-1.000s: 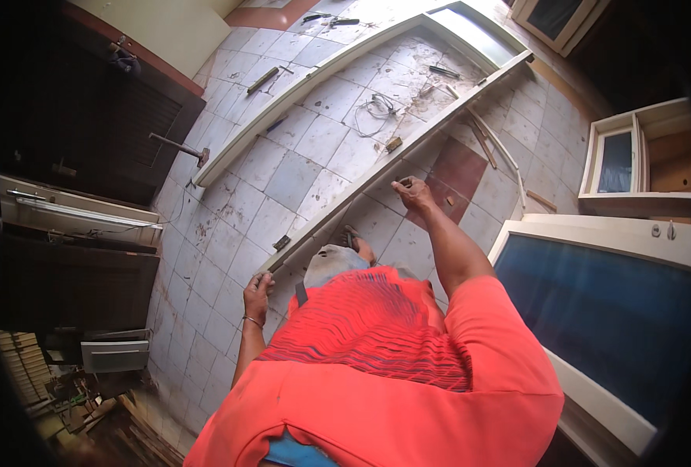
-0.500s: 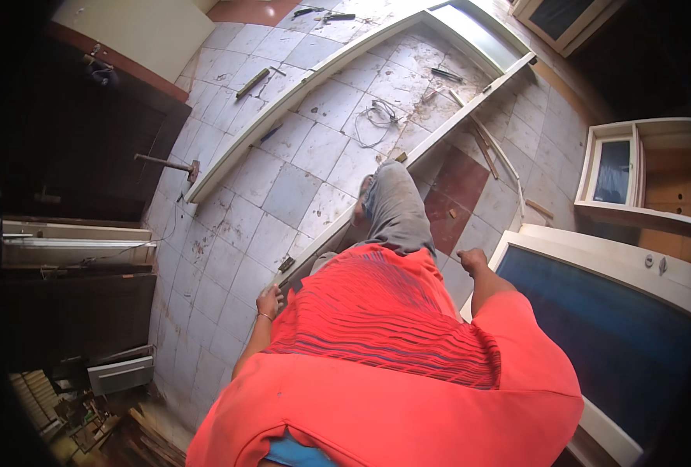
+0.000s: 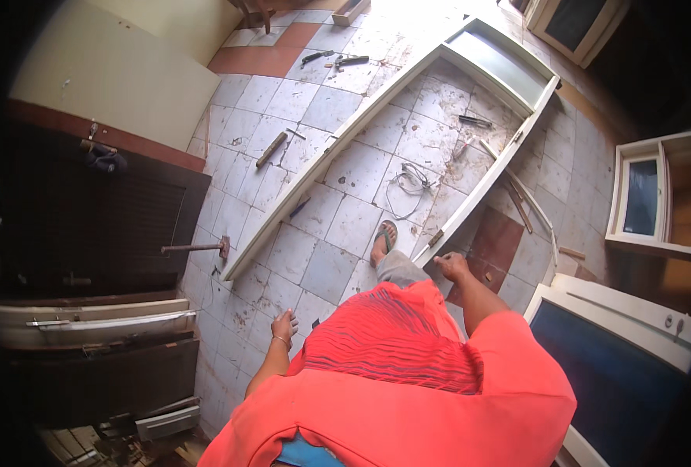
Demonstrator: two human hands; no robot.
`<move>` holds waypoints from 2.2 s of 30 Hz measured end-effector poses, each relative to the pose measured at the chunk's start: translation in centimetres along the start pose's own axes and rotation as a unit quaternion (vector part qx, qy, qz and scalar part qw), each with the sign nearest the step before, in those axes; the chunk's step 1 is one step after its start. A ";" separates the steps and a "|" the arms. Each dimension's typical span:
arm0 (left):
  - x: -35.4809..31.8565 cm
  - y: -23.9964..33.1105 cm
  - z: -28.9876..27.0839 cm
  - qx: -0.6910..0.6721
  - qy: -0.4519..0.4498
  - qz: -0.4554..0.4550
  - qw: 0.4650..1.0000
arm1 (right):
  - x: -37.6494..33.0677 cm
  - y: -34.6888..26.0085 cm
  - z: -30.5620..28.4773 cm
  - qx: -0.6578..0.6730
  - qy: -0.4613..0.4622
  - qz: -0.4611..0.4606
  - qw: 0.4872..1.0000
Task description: The person uses pliers and a screwdriver to remove hardware from a door frame on the floor, then carries the frame across the room.
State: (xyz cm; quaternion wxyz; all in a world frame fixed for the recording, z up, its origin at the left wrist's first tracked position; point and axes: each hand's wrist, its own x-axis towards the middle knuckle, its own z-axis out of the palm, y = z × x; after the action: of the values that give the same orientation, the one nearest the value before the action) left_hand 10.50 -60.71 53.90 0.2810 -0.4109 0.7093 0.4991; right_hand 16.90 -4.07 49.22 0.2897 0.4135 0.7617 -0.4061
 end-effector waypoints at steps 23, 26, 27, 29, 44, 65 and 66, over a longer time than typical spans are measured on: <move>30.3 49.6 28.0 0.338 -0.150 0.045 0.928 | 14.8 -11.0 -7.0 0.299 0.242 0.242 0.891; 33.9 62.0 32.7 0.360 -0.160 0.181 0.901 | 15.9 -18.9 -8.9 0.439 0.184 0.359 0.803; 32.9 65.9 37.9 0.327 -0.174 0.204 0.906 | 16.3 -17.5 -9.0 0.430 0.189 0.348 0.812; 32.6 73.7 44.2 0.272 -0.207 0.237 0.909 | 18.3 -20.7 -10.7 0.400 0.174 0.316 0.842; 44.3 80.2 70.0 0.454 -0.145 0.339 0.811 | 47.5 -22.7 -20.2 0.430 0.191 0.172 0.865; 103.0 95.6 87.7 0.663 0.120 0.547 0.497 | 76.2 -4.0 -28.8 0.070 0.289 0.232 0.926; 102.8 86.7 89.9 0.688 0.111 0.476 0.537 | 73.9 -4.3 -29.3 0.016 0.254 0.279 0.926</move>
State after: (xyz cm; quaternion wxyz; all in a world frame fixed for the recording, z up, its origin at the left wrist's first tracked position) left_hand -117.28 6.82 -18.79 0.1173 0.2546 0.9507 -0.1322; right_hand -26.19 48.83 8.14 0.1818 0.7029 0.6572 -0.2023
